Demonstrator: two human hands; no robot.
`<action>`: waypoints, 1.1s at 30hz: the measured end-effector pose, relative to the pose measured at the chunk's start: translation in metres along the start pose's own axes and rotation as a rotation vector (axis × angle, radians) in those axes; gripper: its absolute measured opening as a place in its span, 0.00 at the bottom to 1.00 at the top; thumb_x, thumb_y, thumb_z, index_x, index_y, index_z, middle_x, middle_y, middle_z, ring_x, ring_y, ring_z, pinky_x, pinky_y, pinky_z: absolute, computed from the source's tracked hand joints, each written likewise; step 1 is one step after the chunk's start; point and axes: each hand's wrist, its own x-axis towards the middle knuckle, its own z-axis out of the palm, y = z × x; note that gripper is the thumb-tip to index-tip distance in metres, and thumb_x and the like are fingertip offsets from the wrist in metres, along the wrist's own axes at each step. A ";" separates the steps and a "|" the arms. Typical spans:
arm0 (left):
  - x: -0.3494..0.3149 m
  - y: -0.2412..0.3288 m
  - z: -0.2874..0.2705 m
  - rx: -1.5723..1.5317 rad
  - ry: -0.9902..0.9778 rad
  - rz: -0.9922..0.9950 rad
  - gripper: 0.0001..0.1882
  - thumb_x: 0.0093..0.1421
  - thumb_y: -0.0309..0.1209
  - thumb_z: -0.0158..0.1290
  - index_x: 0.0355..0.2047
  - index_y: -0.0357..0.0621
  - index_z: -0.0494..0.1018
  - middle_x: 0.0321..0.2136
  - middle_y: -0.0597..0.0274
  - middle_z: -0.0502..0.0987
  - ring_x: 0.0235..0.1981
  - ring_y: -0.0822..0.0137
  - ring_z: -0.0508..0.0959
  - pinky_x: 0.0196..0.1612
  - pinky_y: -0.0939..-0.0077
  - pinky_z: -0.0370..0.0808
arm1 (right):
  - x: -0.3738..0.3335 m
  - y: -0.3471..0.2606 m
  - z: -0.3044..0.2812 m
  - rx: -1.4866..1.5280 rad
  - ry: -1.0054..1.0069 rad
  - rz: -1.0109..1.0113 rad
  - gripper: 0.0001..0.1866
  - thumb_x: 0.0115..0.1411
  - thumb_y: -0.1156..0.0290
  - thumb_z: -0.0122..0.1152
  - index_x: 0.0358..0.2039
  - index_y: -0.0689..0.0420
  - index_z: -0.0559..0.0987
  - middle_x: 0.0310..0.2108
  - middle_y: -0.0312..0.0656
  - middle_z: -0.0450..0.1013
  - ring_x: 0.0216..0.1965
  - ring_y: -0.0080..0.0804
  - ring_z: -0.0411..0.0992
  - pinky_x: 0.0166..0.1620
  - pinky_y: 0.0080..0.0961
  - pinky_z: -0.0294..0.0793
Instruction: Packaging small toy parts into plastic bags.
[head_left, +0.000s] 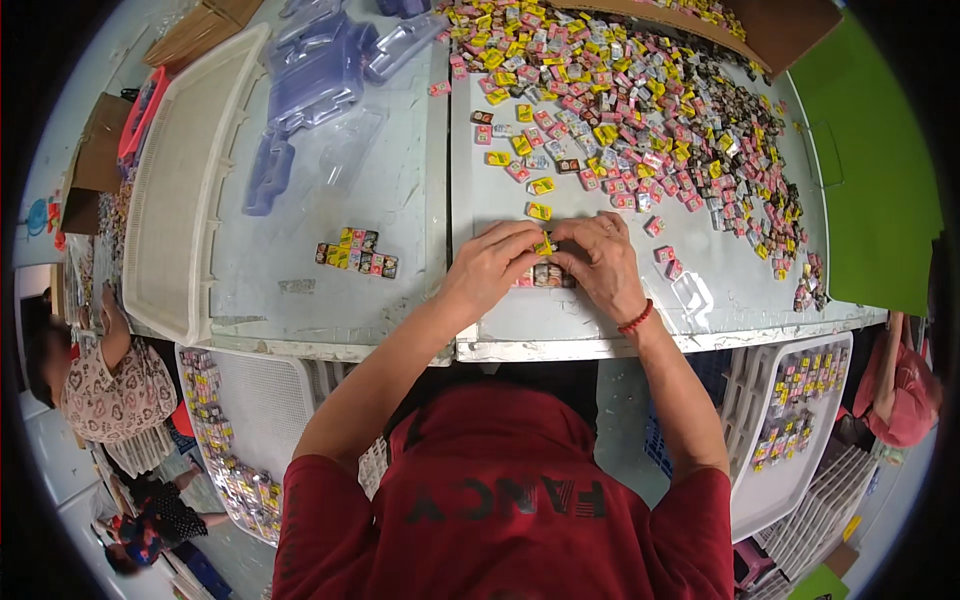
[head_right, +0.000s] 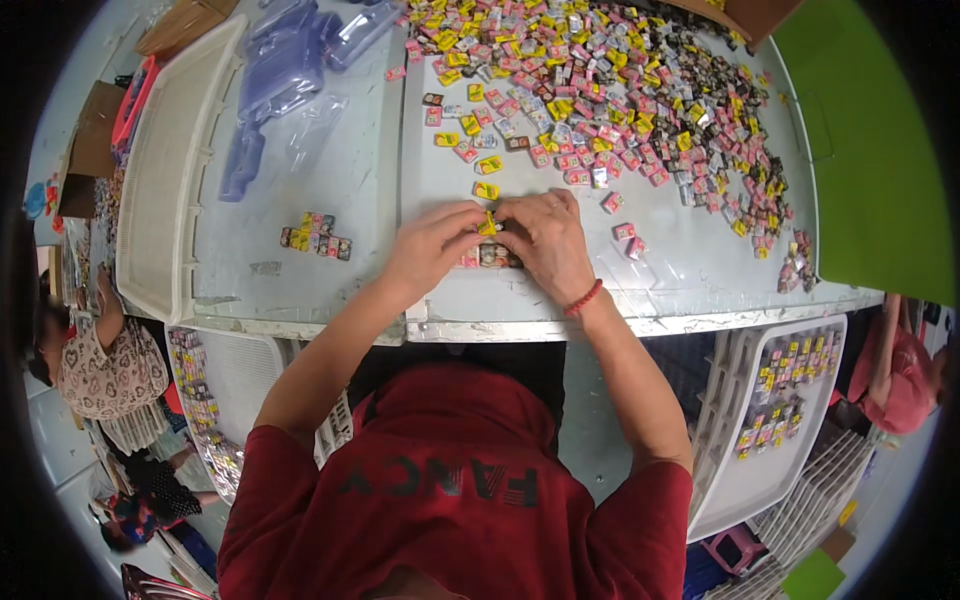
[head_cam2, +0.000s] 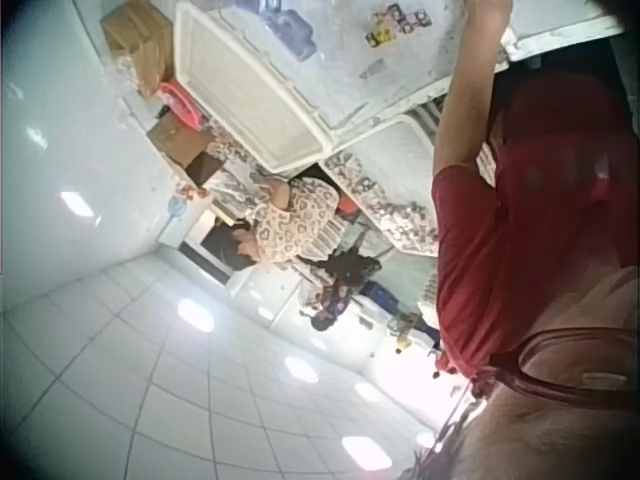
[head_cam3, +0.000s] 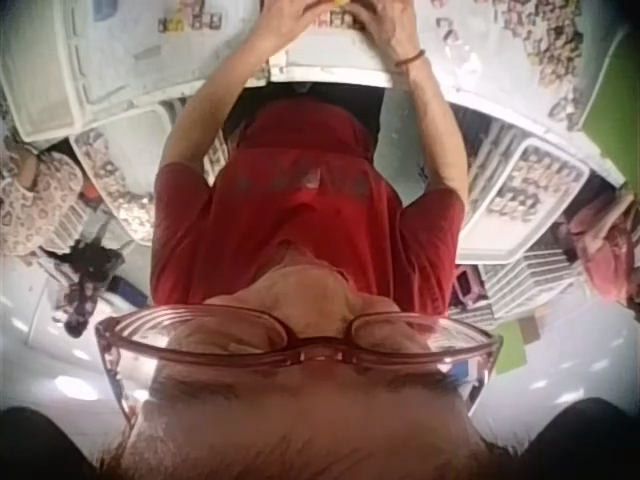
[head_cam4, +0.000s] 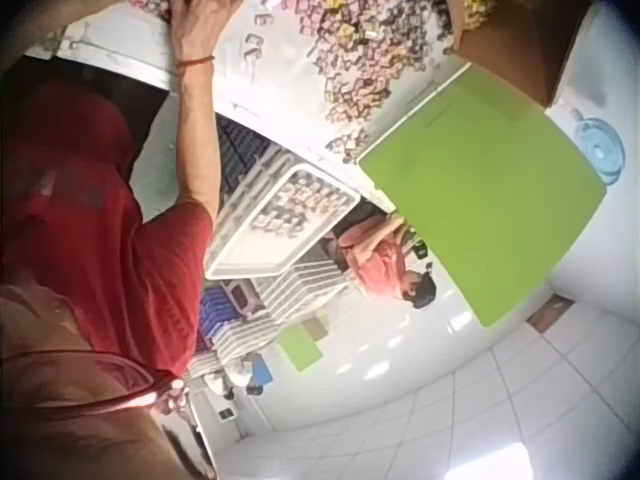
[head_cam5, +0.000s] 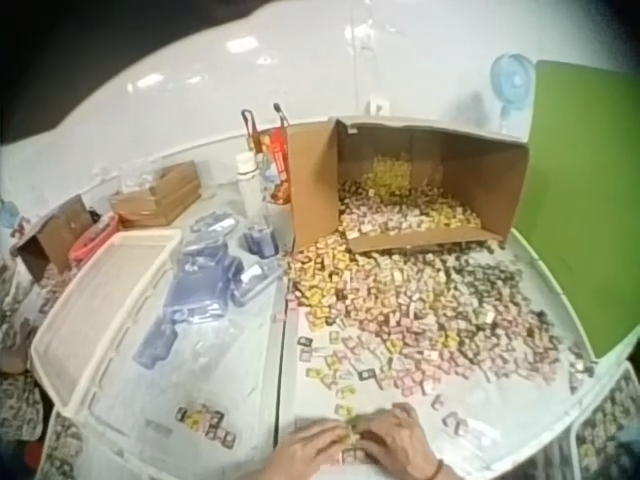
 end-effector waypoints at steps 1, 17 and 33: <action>-0.002 -0.002 0.002 0.062 0.011 0.080 0.12 0.55 0.26 0.58 0.40 0.36 0.75 0.42 0.56 0.77 0.43 0.59 0.78 0.46 0.70 0.75 | 0.000 0.000 0.000 -0.026 0.031 -0.024 0.14 0.47 0.69 0.71 0.35 0.52 0.79 0.38 0.34 0.77 0.43 0.34 0.72 0.58 0.42 0.59; -0.014 -0.018 -0.002 0.265 -0.050 0.317 0.11 0.50 0.21 0.56 0.36 0.37 0.77 0.45 0.58 0.77 0.50 0.59 0.75 0.49 0.71 0.75 | -0.025 -0.020 0.011 -0.493 0.098 -0.207 0.13 0.49 0.73 0.60 0.37 0.53 0.82 0.44 0.30 0.76 0.45 0.31 0.70 0.62 0.47 0.55; -0.050 0.016 -0.041 0.120 0.050 -0.087 0.26 0.59 0.36 0.55 0.54 0.36 0.66 0.53 0.47 0.68 0.50 0.51 0.72 0.50 0.61 0.70 | -0.053 -0.011 -0.003 -0.040 0.210 0.209 0.12 0.61 0.77 0.55 0.46 0.62 0.76 0.33 0.48 0.77 0.29 0.36 0.76 0.34 0.27 0.75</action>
